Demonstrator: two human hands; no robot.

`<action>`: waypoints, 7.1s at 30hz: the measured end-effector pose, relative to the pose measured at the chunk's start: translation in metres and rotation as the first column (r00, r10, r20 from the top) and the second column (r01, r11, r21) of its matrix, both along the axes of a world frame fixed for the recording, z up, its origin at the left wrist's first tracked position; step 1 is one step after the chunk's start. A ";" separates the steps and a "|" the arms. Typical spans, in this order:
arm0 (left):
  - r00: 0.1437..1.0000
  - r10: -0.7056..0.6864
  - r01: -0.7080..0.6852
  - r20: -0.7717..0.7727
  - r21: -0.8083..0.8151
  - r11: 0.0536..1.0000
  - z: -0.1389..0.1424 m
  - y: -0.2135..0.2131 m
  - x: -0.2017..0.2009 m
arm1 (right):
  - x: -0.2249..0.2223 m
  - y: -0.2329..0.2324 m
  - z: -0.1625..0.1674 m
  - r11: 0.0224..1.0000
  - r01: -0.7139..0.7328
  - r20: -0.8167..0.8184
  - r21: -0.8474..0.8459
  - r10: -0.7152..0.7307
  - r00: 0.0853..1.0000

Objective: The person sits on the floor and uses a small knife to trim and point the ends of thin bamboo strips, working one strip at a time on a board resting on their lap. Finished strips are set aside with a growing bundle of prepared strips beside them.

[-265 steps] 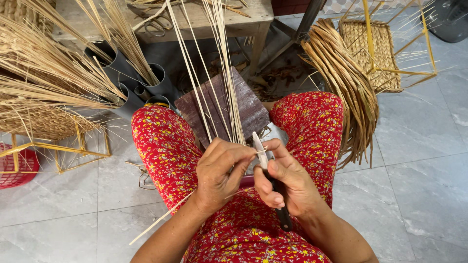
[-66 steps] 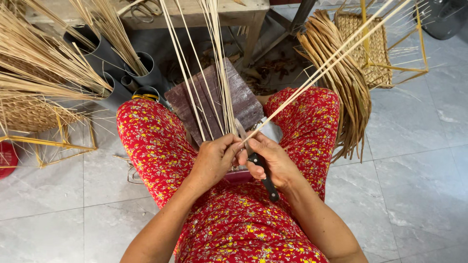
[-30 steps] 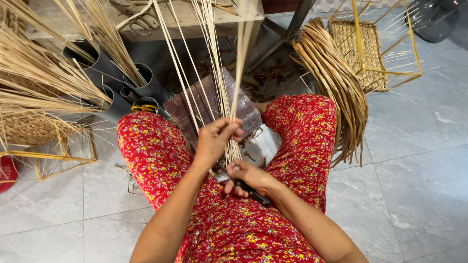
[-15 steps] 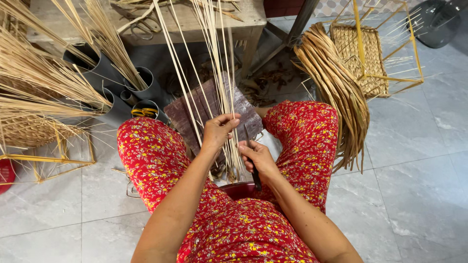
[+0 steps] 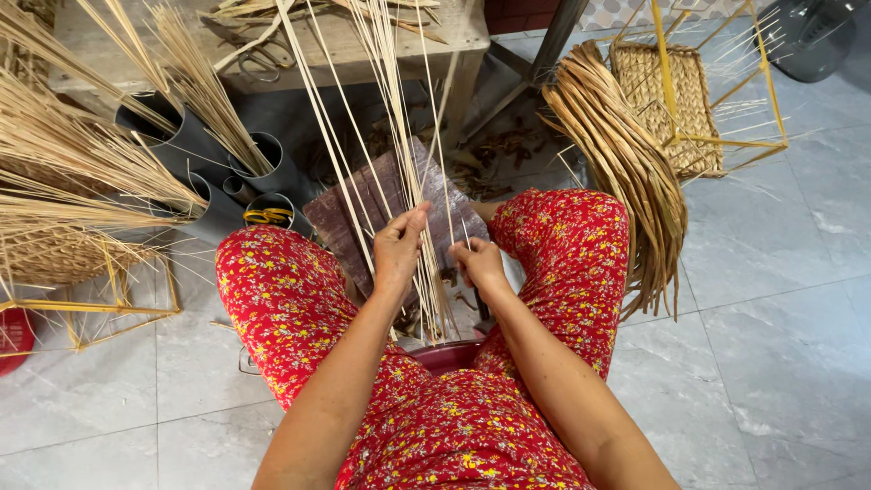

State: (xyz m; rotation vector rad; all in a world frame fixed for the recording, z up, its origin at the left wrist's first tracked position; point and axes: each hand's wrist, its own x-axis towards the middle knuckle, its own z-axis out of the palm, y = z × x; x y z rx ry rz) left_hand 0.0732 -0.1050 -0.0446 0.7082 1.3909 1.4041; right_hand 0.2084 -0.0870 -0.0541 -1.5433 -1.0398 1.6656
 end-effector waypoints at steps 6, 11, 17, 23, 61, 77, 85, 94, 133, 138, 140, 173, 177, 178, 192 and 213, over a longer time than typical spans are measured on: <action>1.000 0.026 -0.026 0.001 0.197 0.980 0.002 -0.007 -0.002 | -0.002 0.010 -0.004 0.999 0.036 0.058 0.004 -0.036 0.998; 0.999 -0.032 0.028 0.019 0.189 0.981 0.002 -0.010 -0.003 | 0.000 0.007 0.004 0.995 0.081 0.141 0.054 -0.088 0.986; 1.000 0.003 -0.007 0.014 0.364 0.931 0.003 -0.014 -0.003 | 0.017 -0.020 0.016 0.994 0.039 -0.105 0.097 -0.029 0.994; 0.991 0.022 0.039 -0.129 0.453 0.891 -0.006 -0.031 0.004 | 0.037 -0.033 0.001 0.999 0.033 -0.444 0.038 -0.013 0.896; 0.923 -0.174 0.283 -0.345 0.297 0.912 0.105 -0.117 0.011 | 0.065 -0.098 0.099 0.893 -0.003 -0.379 0.450 0.194 0.905; 0.900 -0.105 0.274 -0.423 0.363 0.890 0.114 -0.123 0.012 | 0.061 -0.125 0.121 0.985 -0.157 -0.803 0.077 0.155 0.575; 0.892 -0.066 0.256 -0.447 0.380 0.889 0.114 -0.124 0.015 | 0.060 -0.126 0.118 0.988 -0.147 -0.807 0.040 0.119 0.578; 0.870 0.022 0.227 -0.493 0.439 0.869 0.112 -0.125 0.019 | 0.059 -0.129 0.119 0.991 -0.133 -0.817 0.011 0.086 0.570; 0.695 0.273 0.270 -0.665 0.593 0.759 0.106 -0.127 0.019 | 0.055 -0.133 0.113 0.986 -0.157 -0.863 -0.049 0.037 0.504; 0.665 0.304 0.270 -0.682 0.600 0.753 0.107 -0.127 0.021 | 0.055 -0.132 0.113 0.988 -0.140 -0.847 -0.058 0.026 0.531; 0.650 0.311 0.282 -0.693 0.600 0.748 0.108 -0.126 0.021 | 0.055 -0.132 0.113 0.989 -0.135 -0.847 -0.063 0.019 0.531; 0.716 -0.029 0.430 -0.698 0.407 0.806 0.125 -0.121 0.001 | 0.059 -0.112 0.116 0.983 -0.179 -0.836 -0.039 0.066 0.545; 0.737 -0.411 0.536 -0.537 0.092 0.839 0.122 -0.125 -0.006 | 0.067 -0.102 0.116 0.993 -0.115 -0.836 -0.014 0.052 0.546; 0.748 -0.496 0.551 -0.442 -0.004 0.834 0.119 -0.125 -0.005 | 0.067 -0.100 0.114 0.995 -0.102 -0.834 -0.012 0.047 0.550; 0.716 -0.432 0.530 -0.548 0.025 0.848 0.112 -0.116 -0.020 | 0.057 -0.094 0.101 0.976 -0.198 -0.834 -0.095 0.030 0.551; 0.759 -0.170 0.386 -0.628 0.223 0.895 0.107 -0.112 -0.013 | 0.045 -0.097 0.088 0.962 -0.236 -0.775 -0.137 0.044 0.630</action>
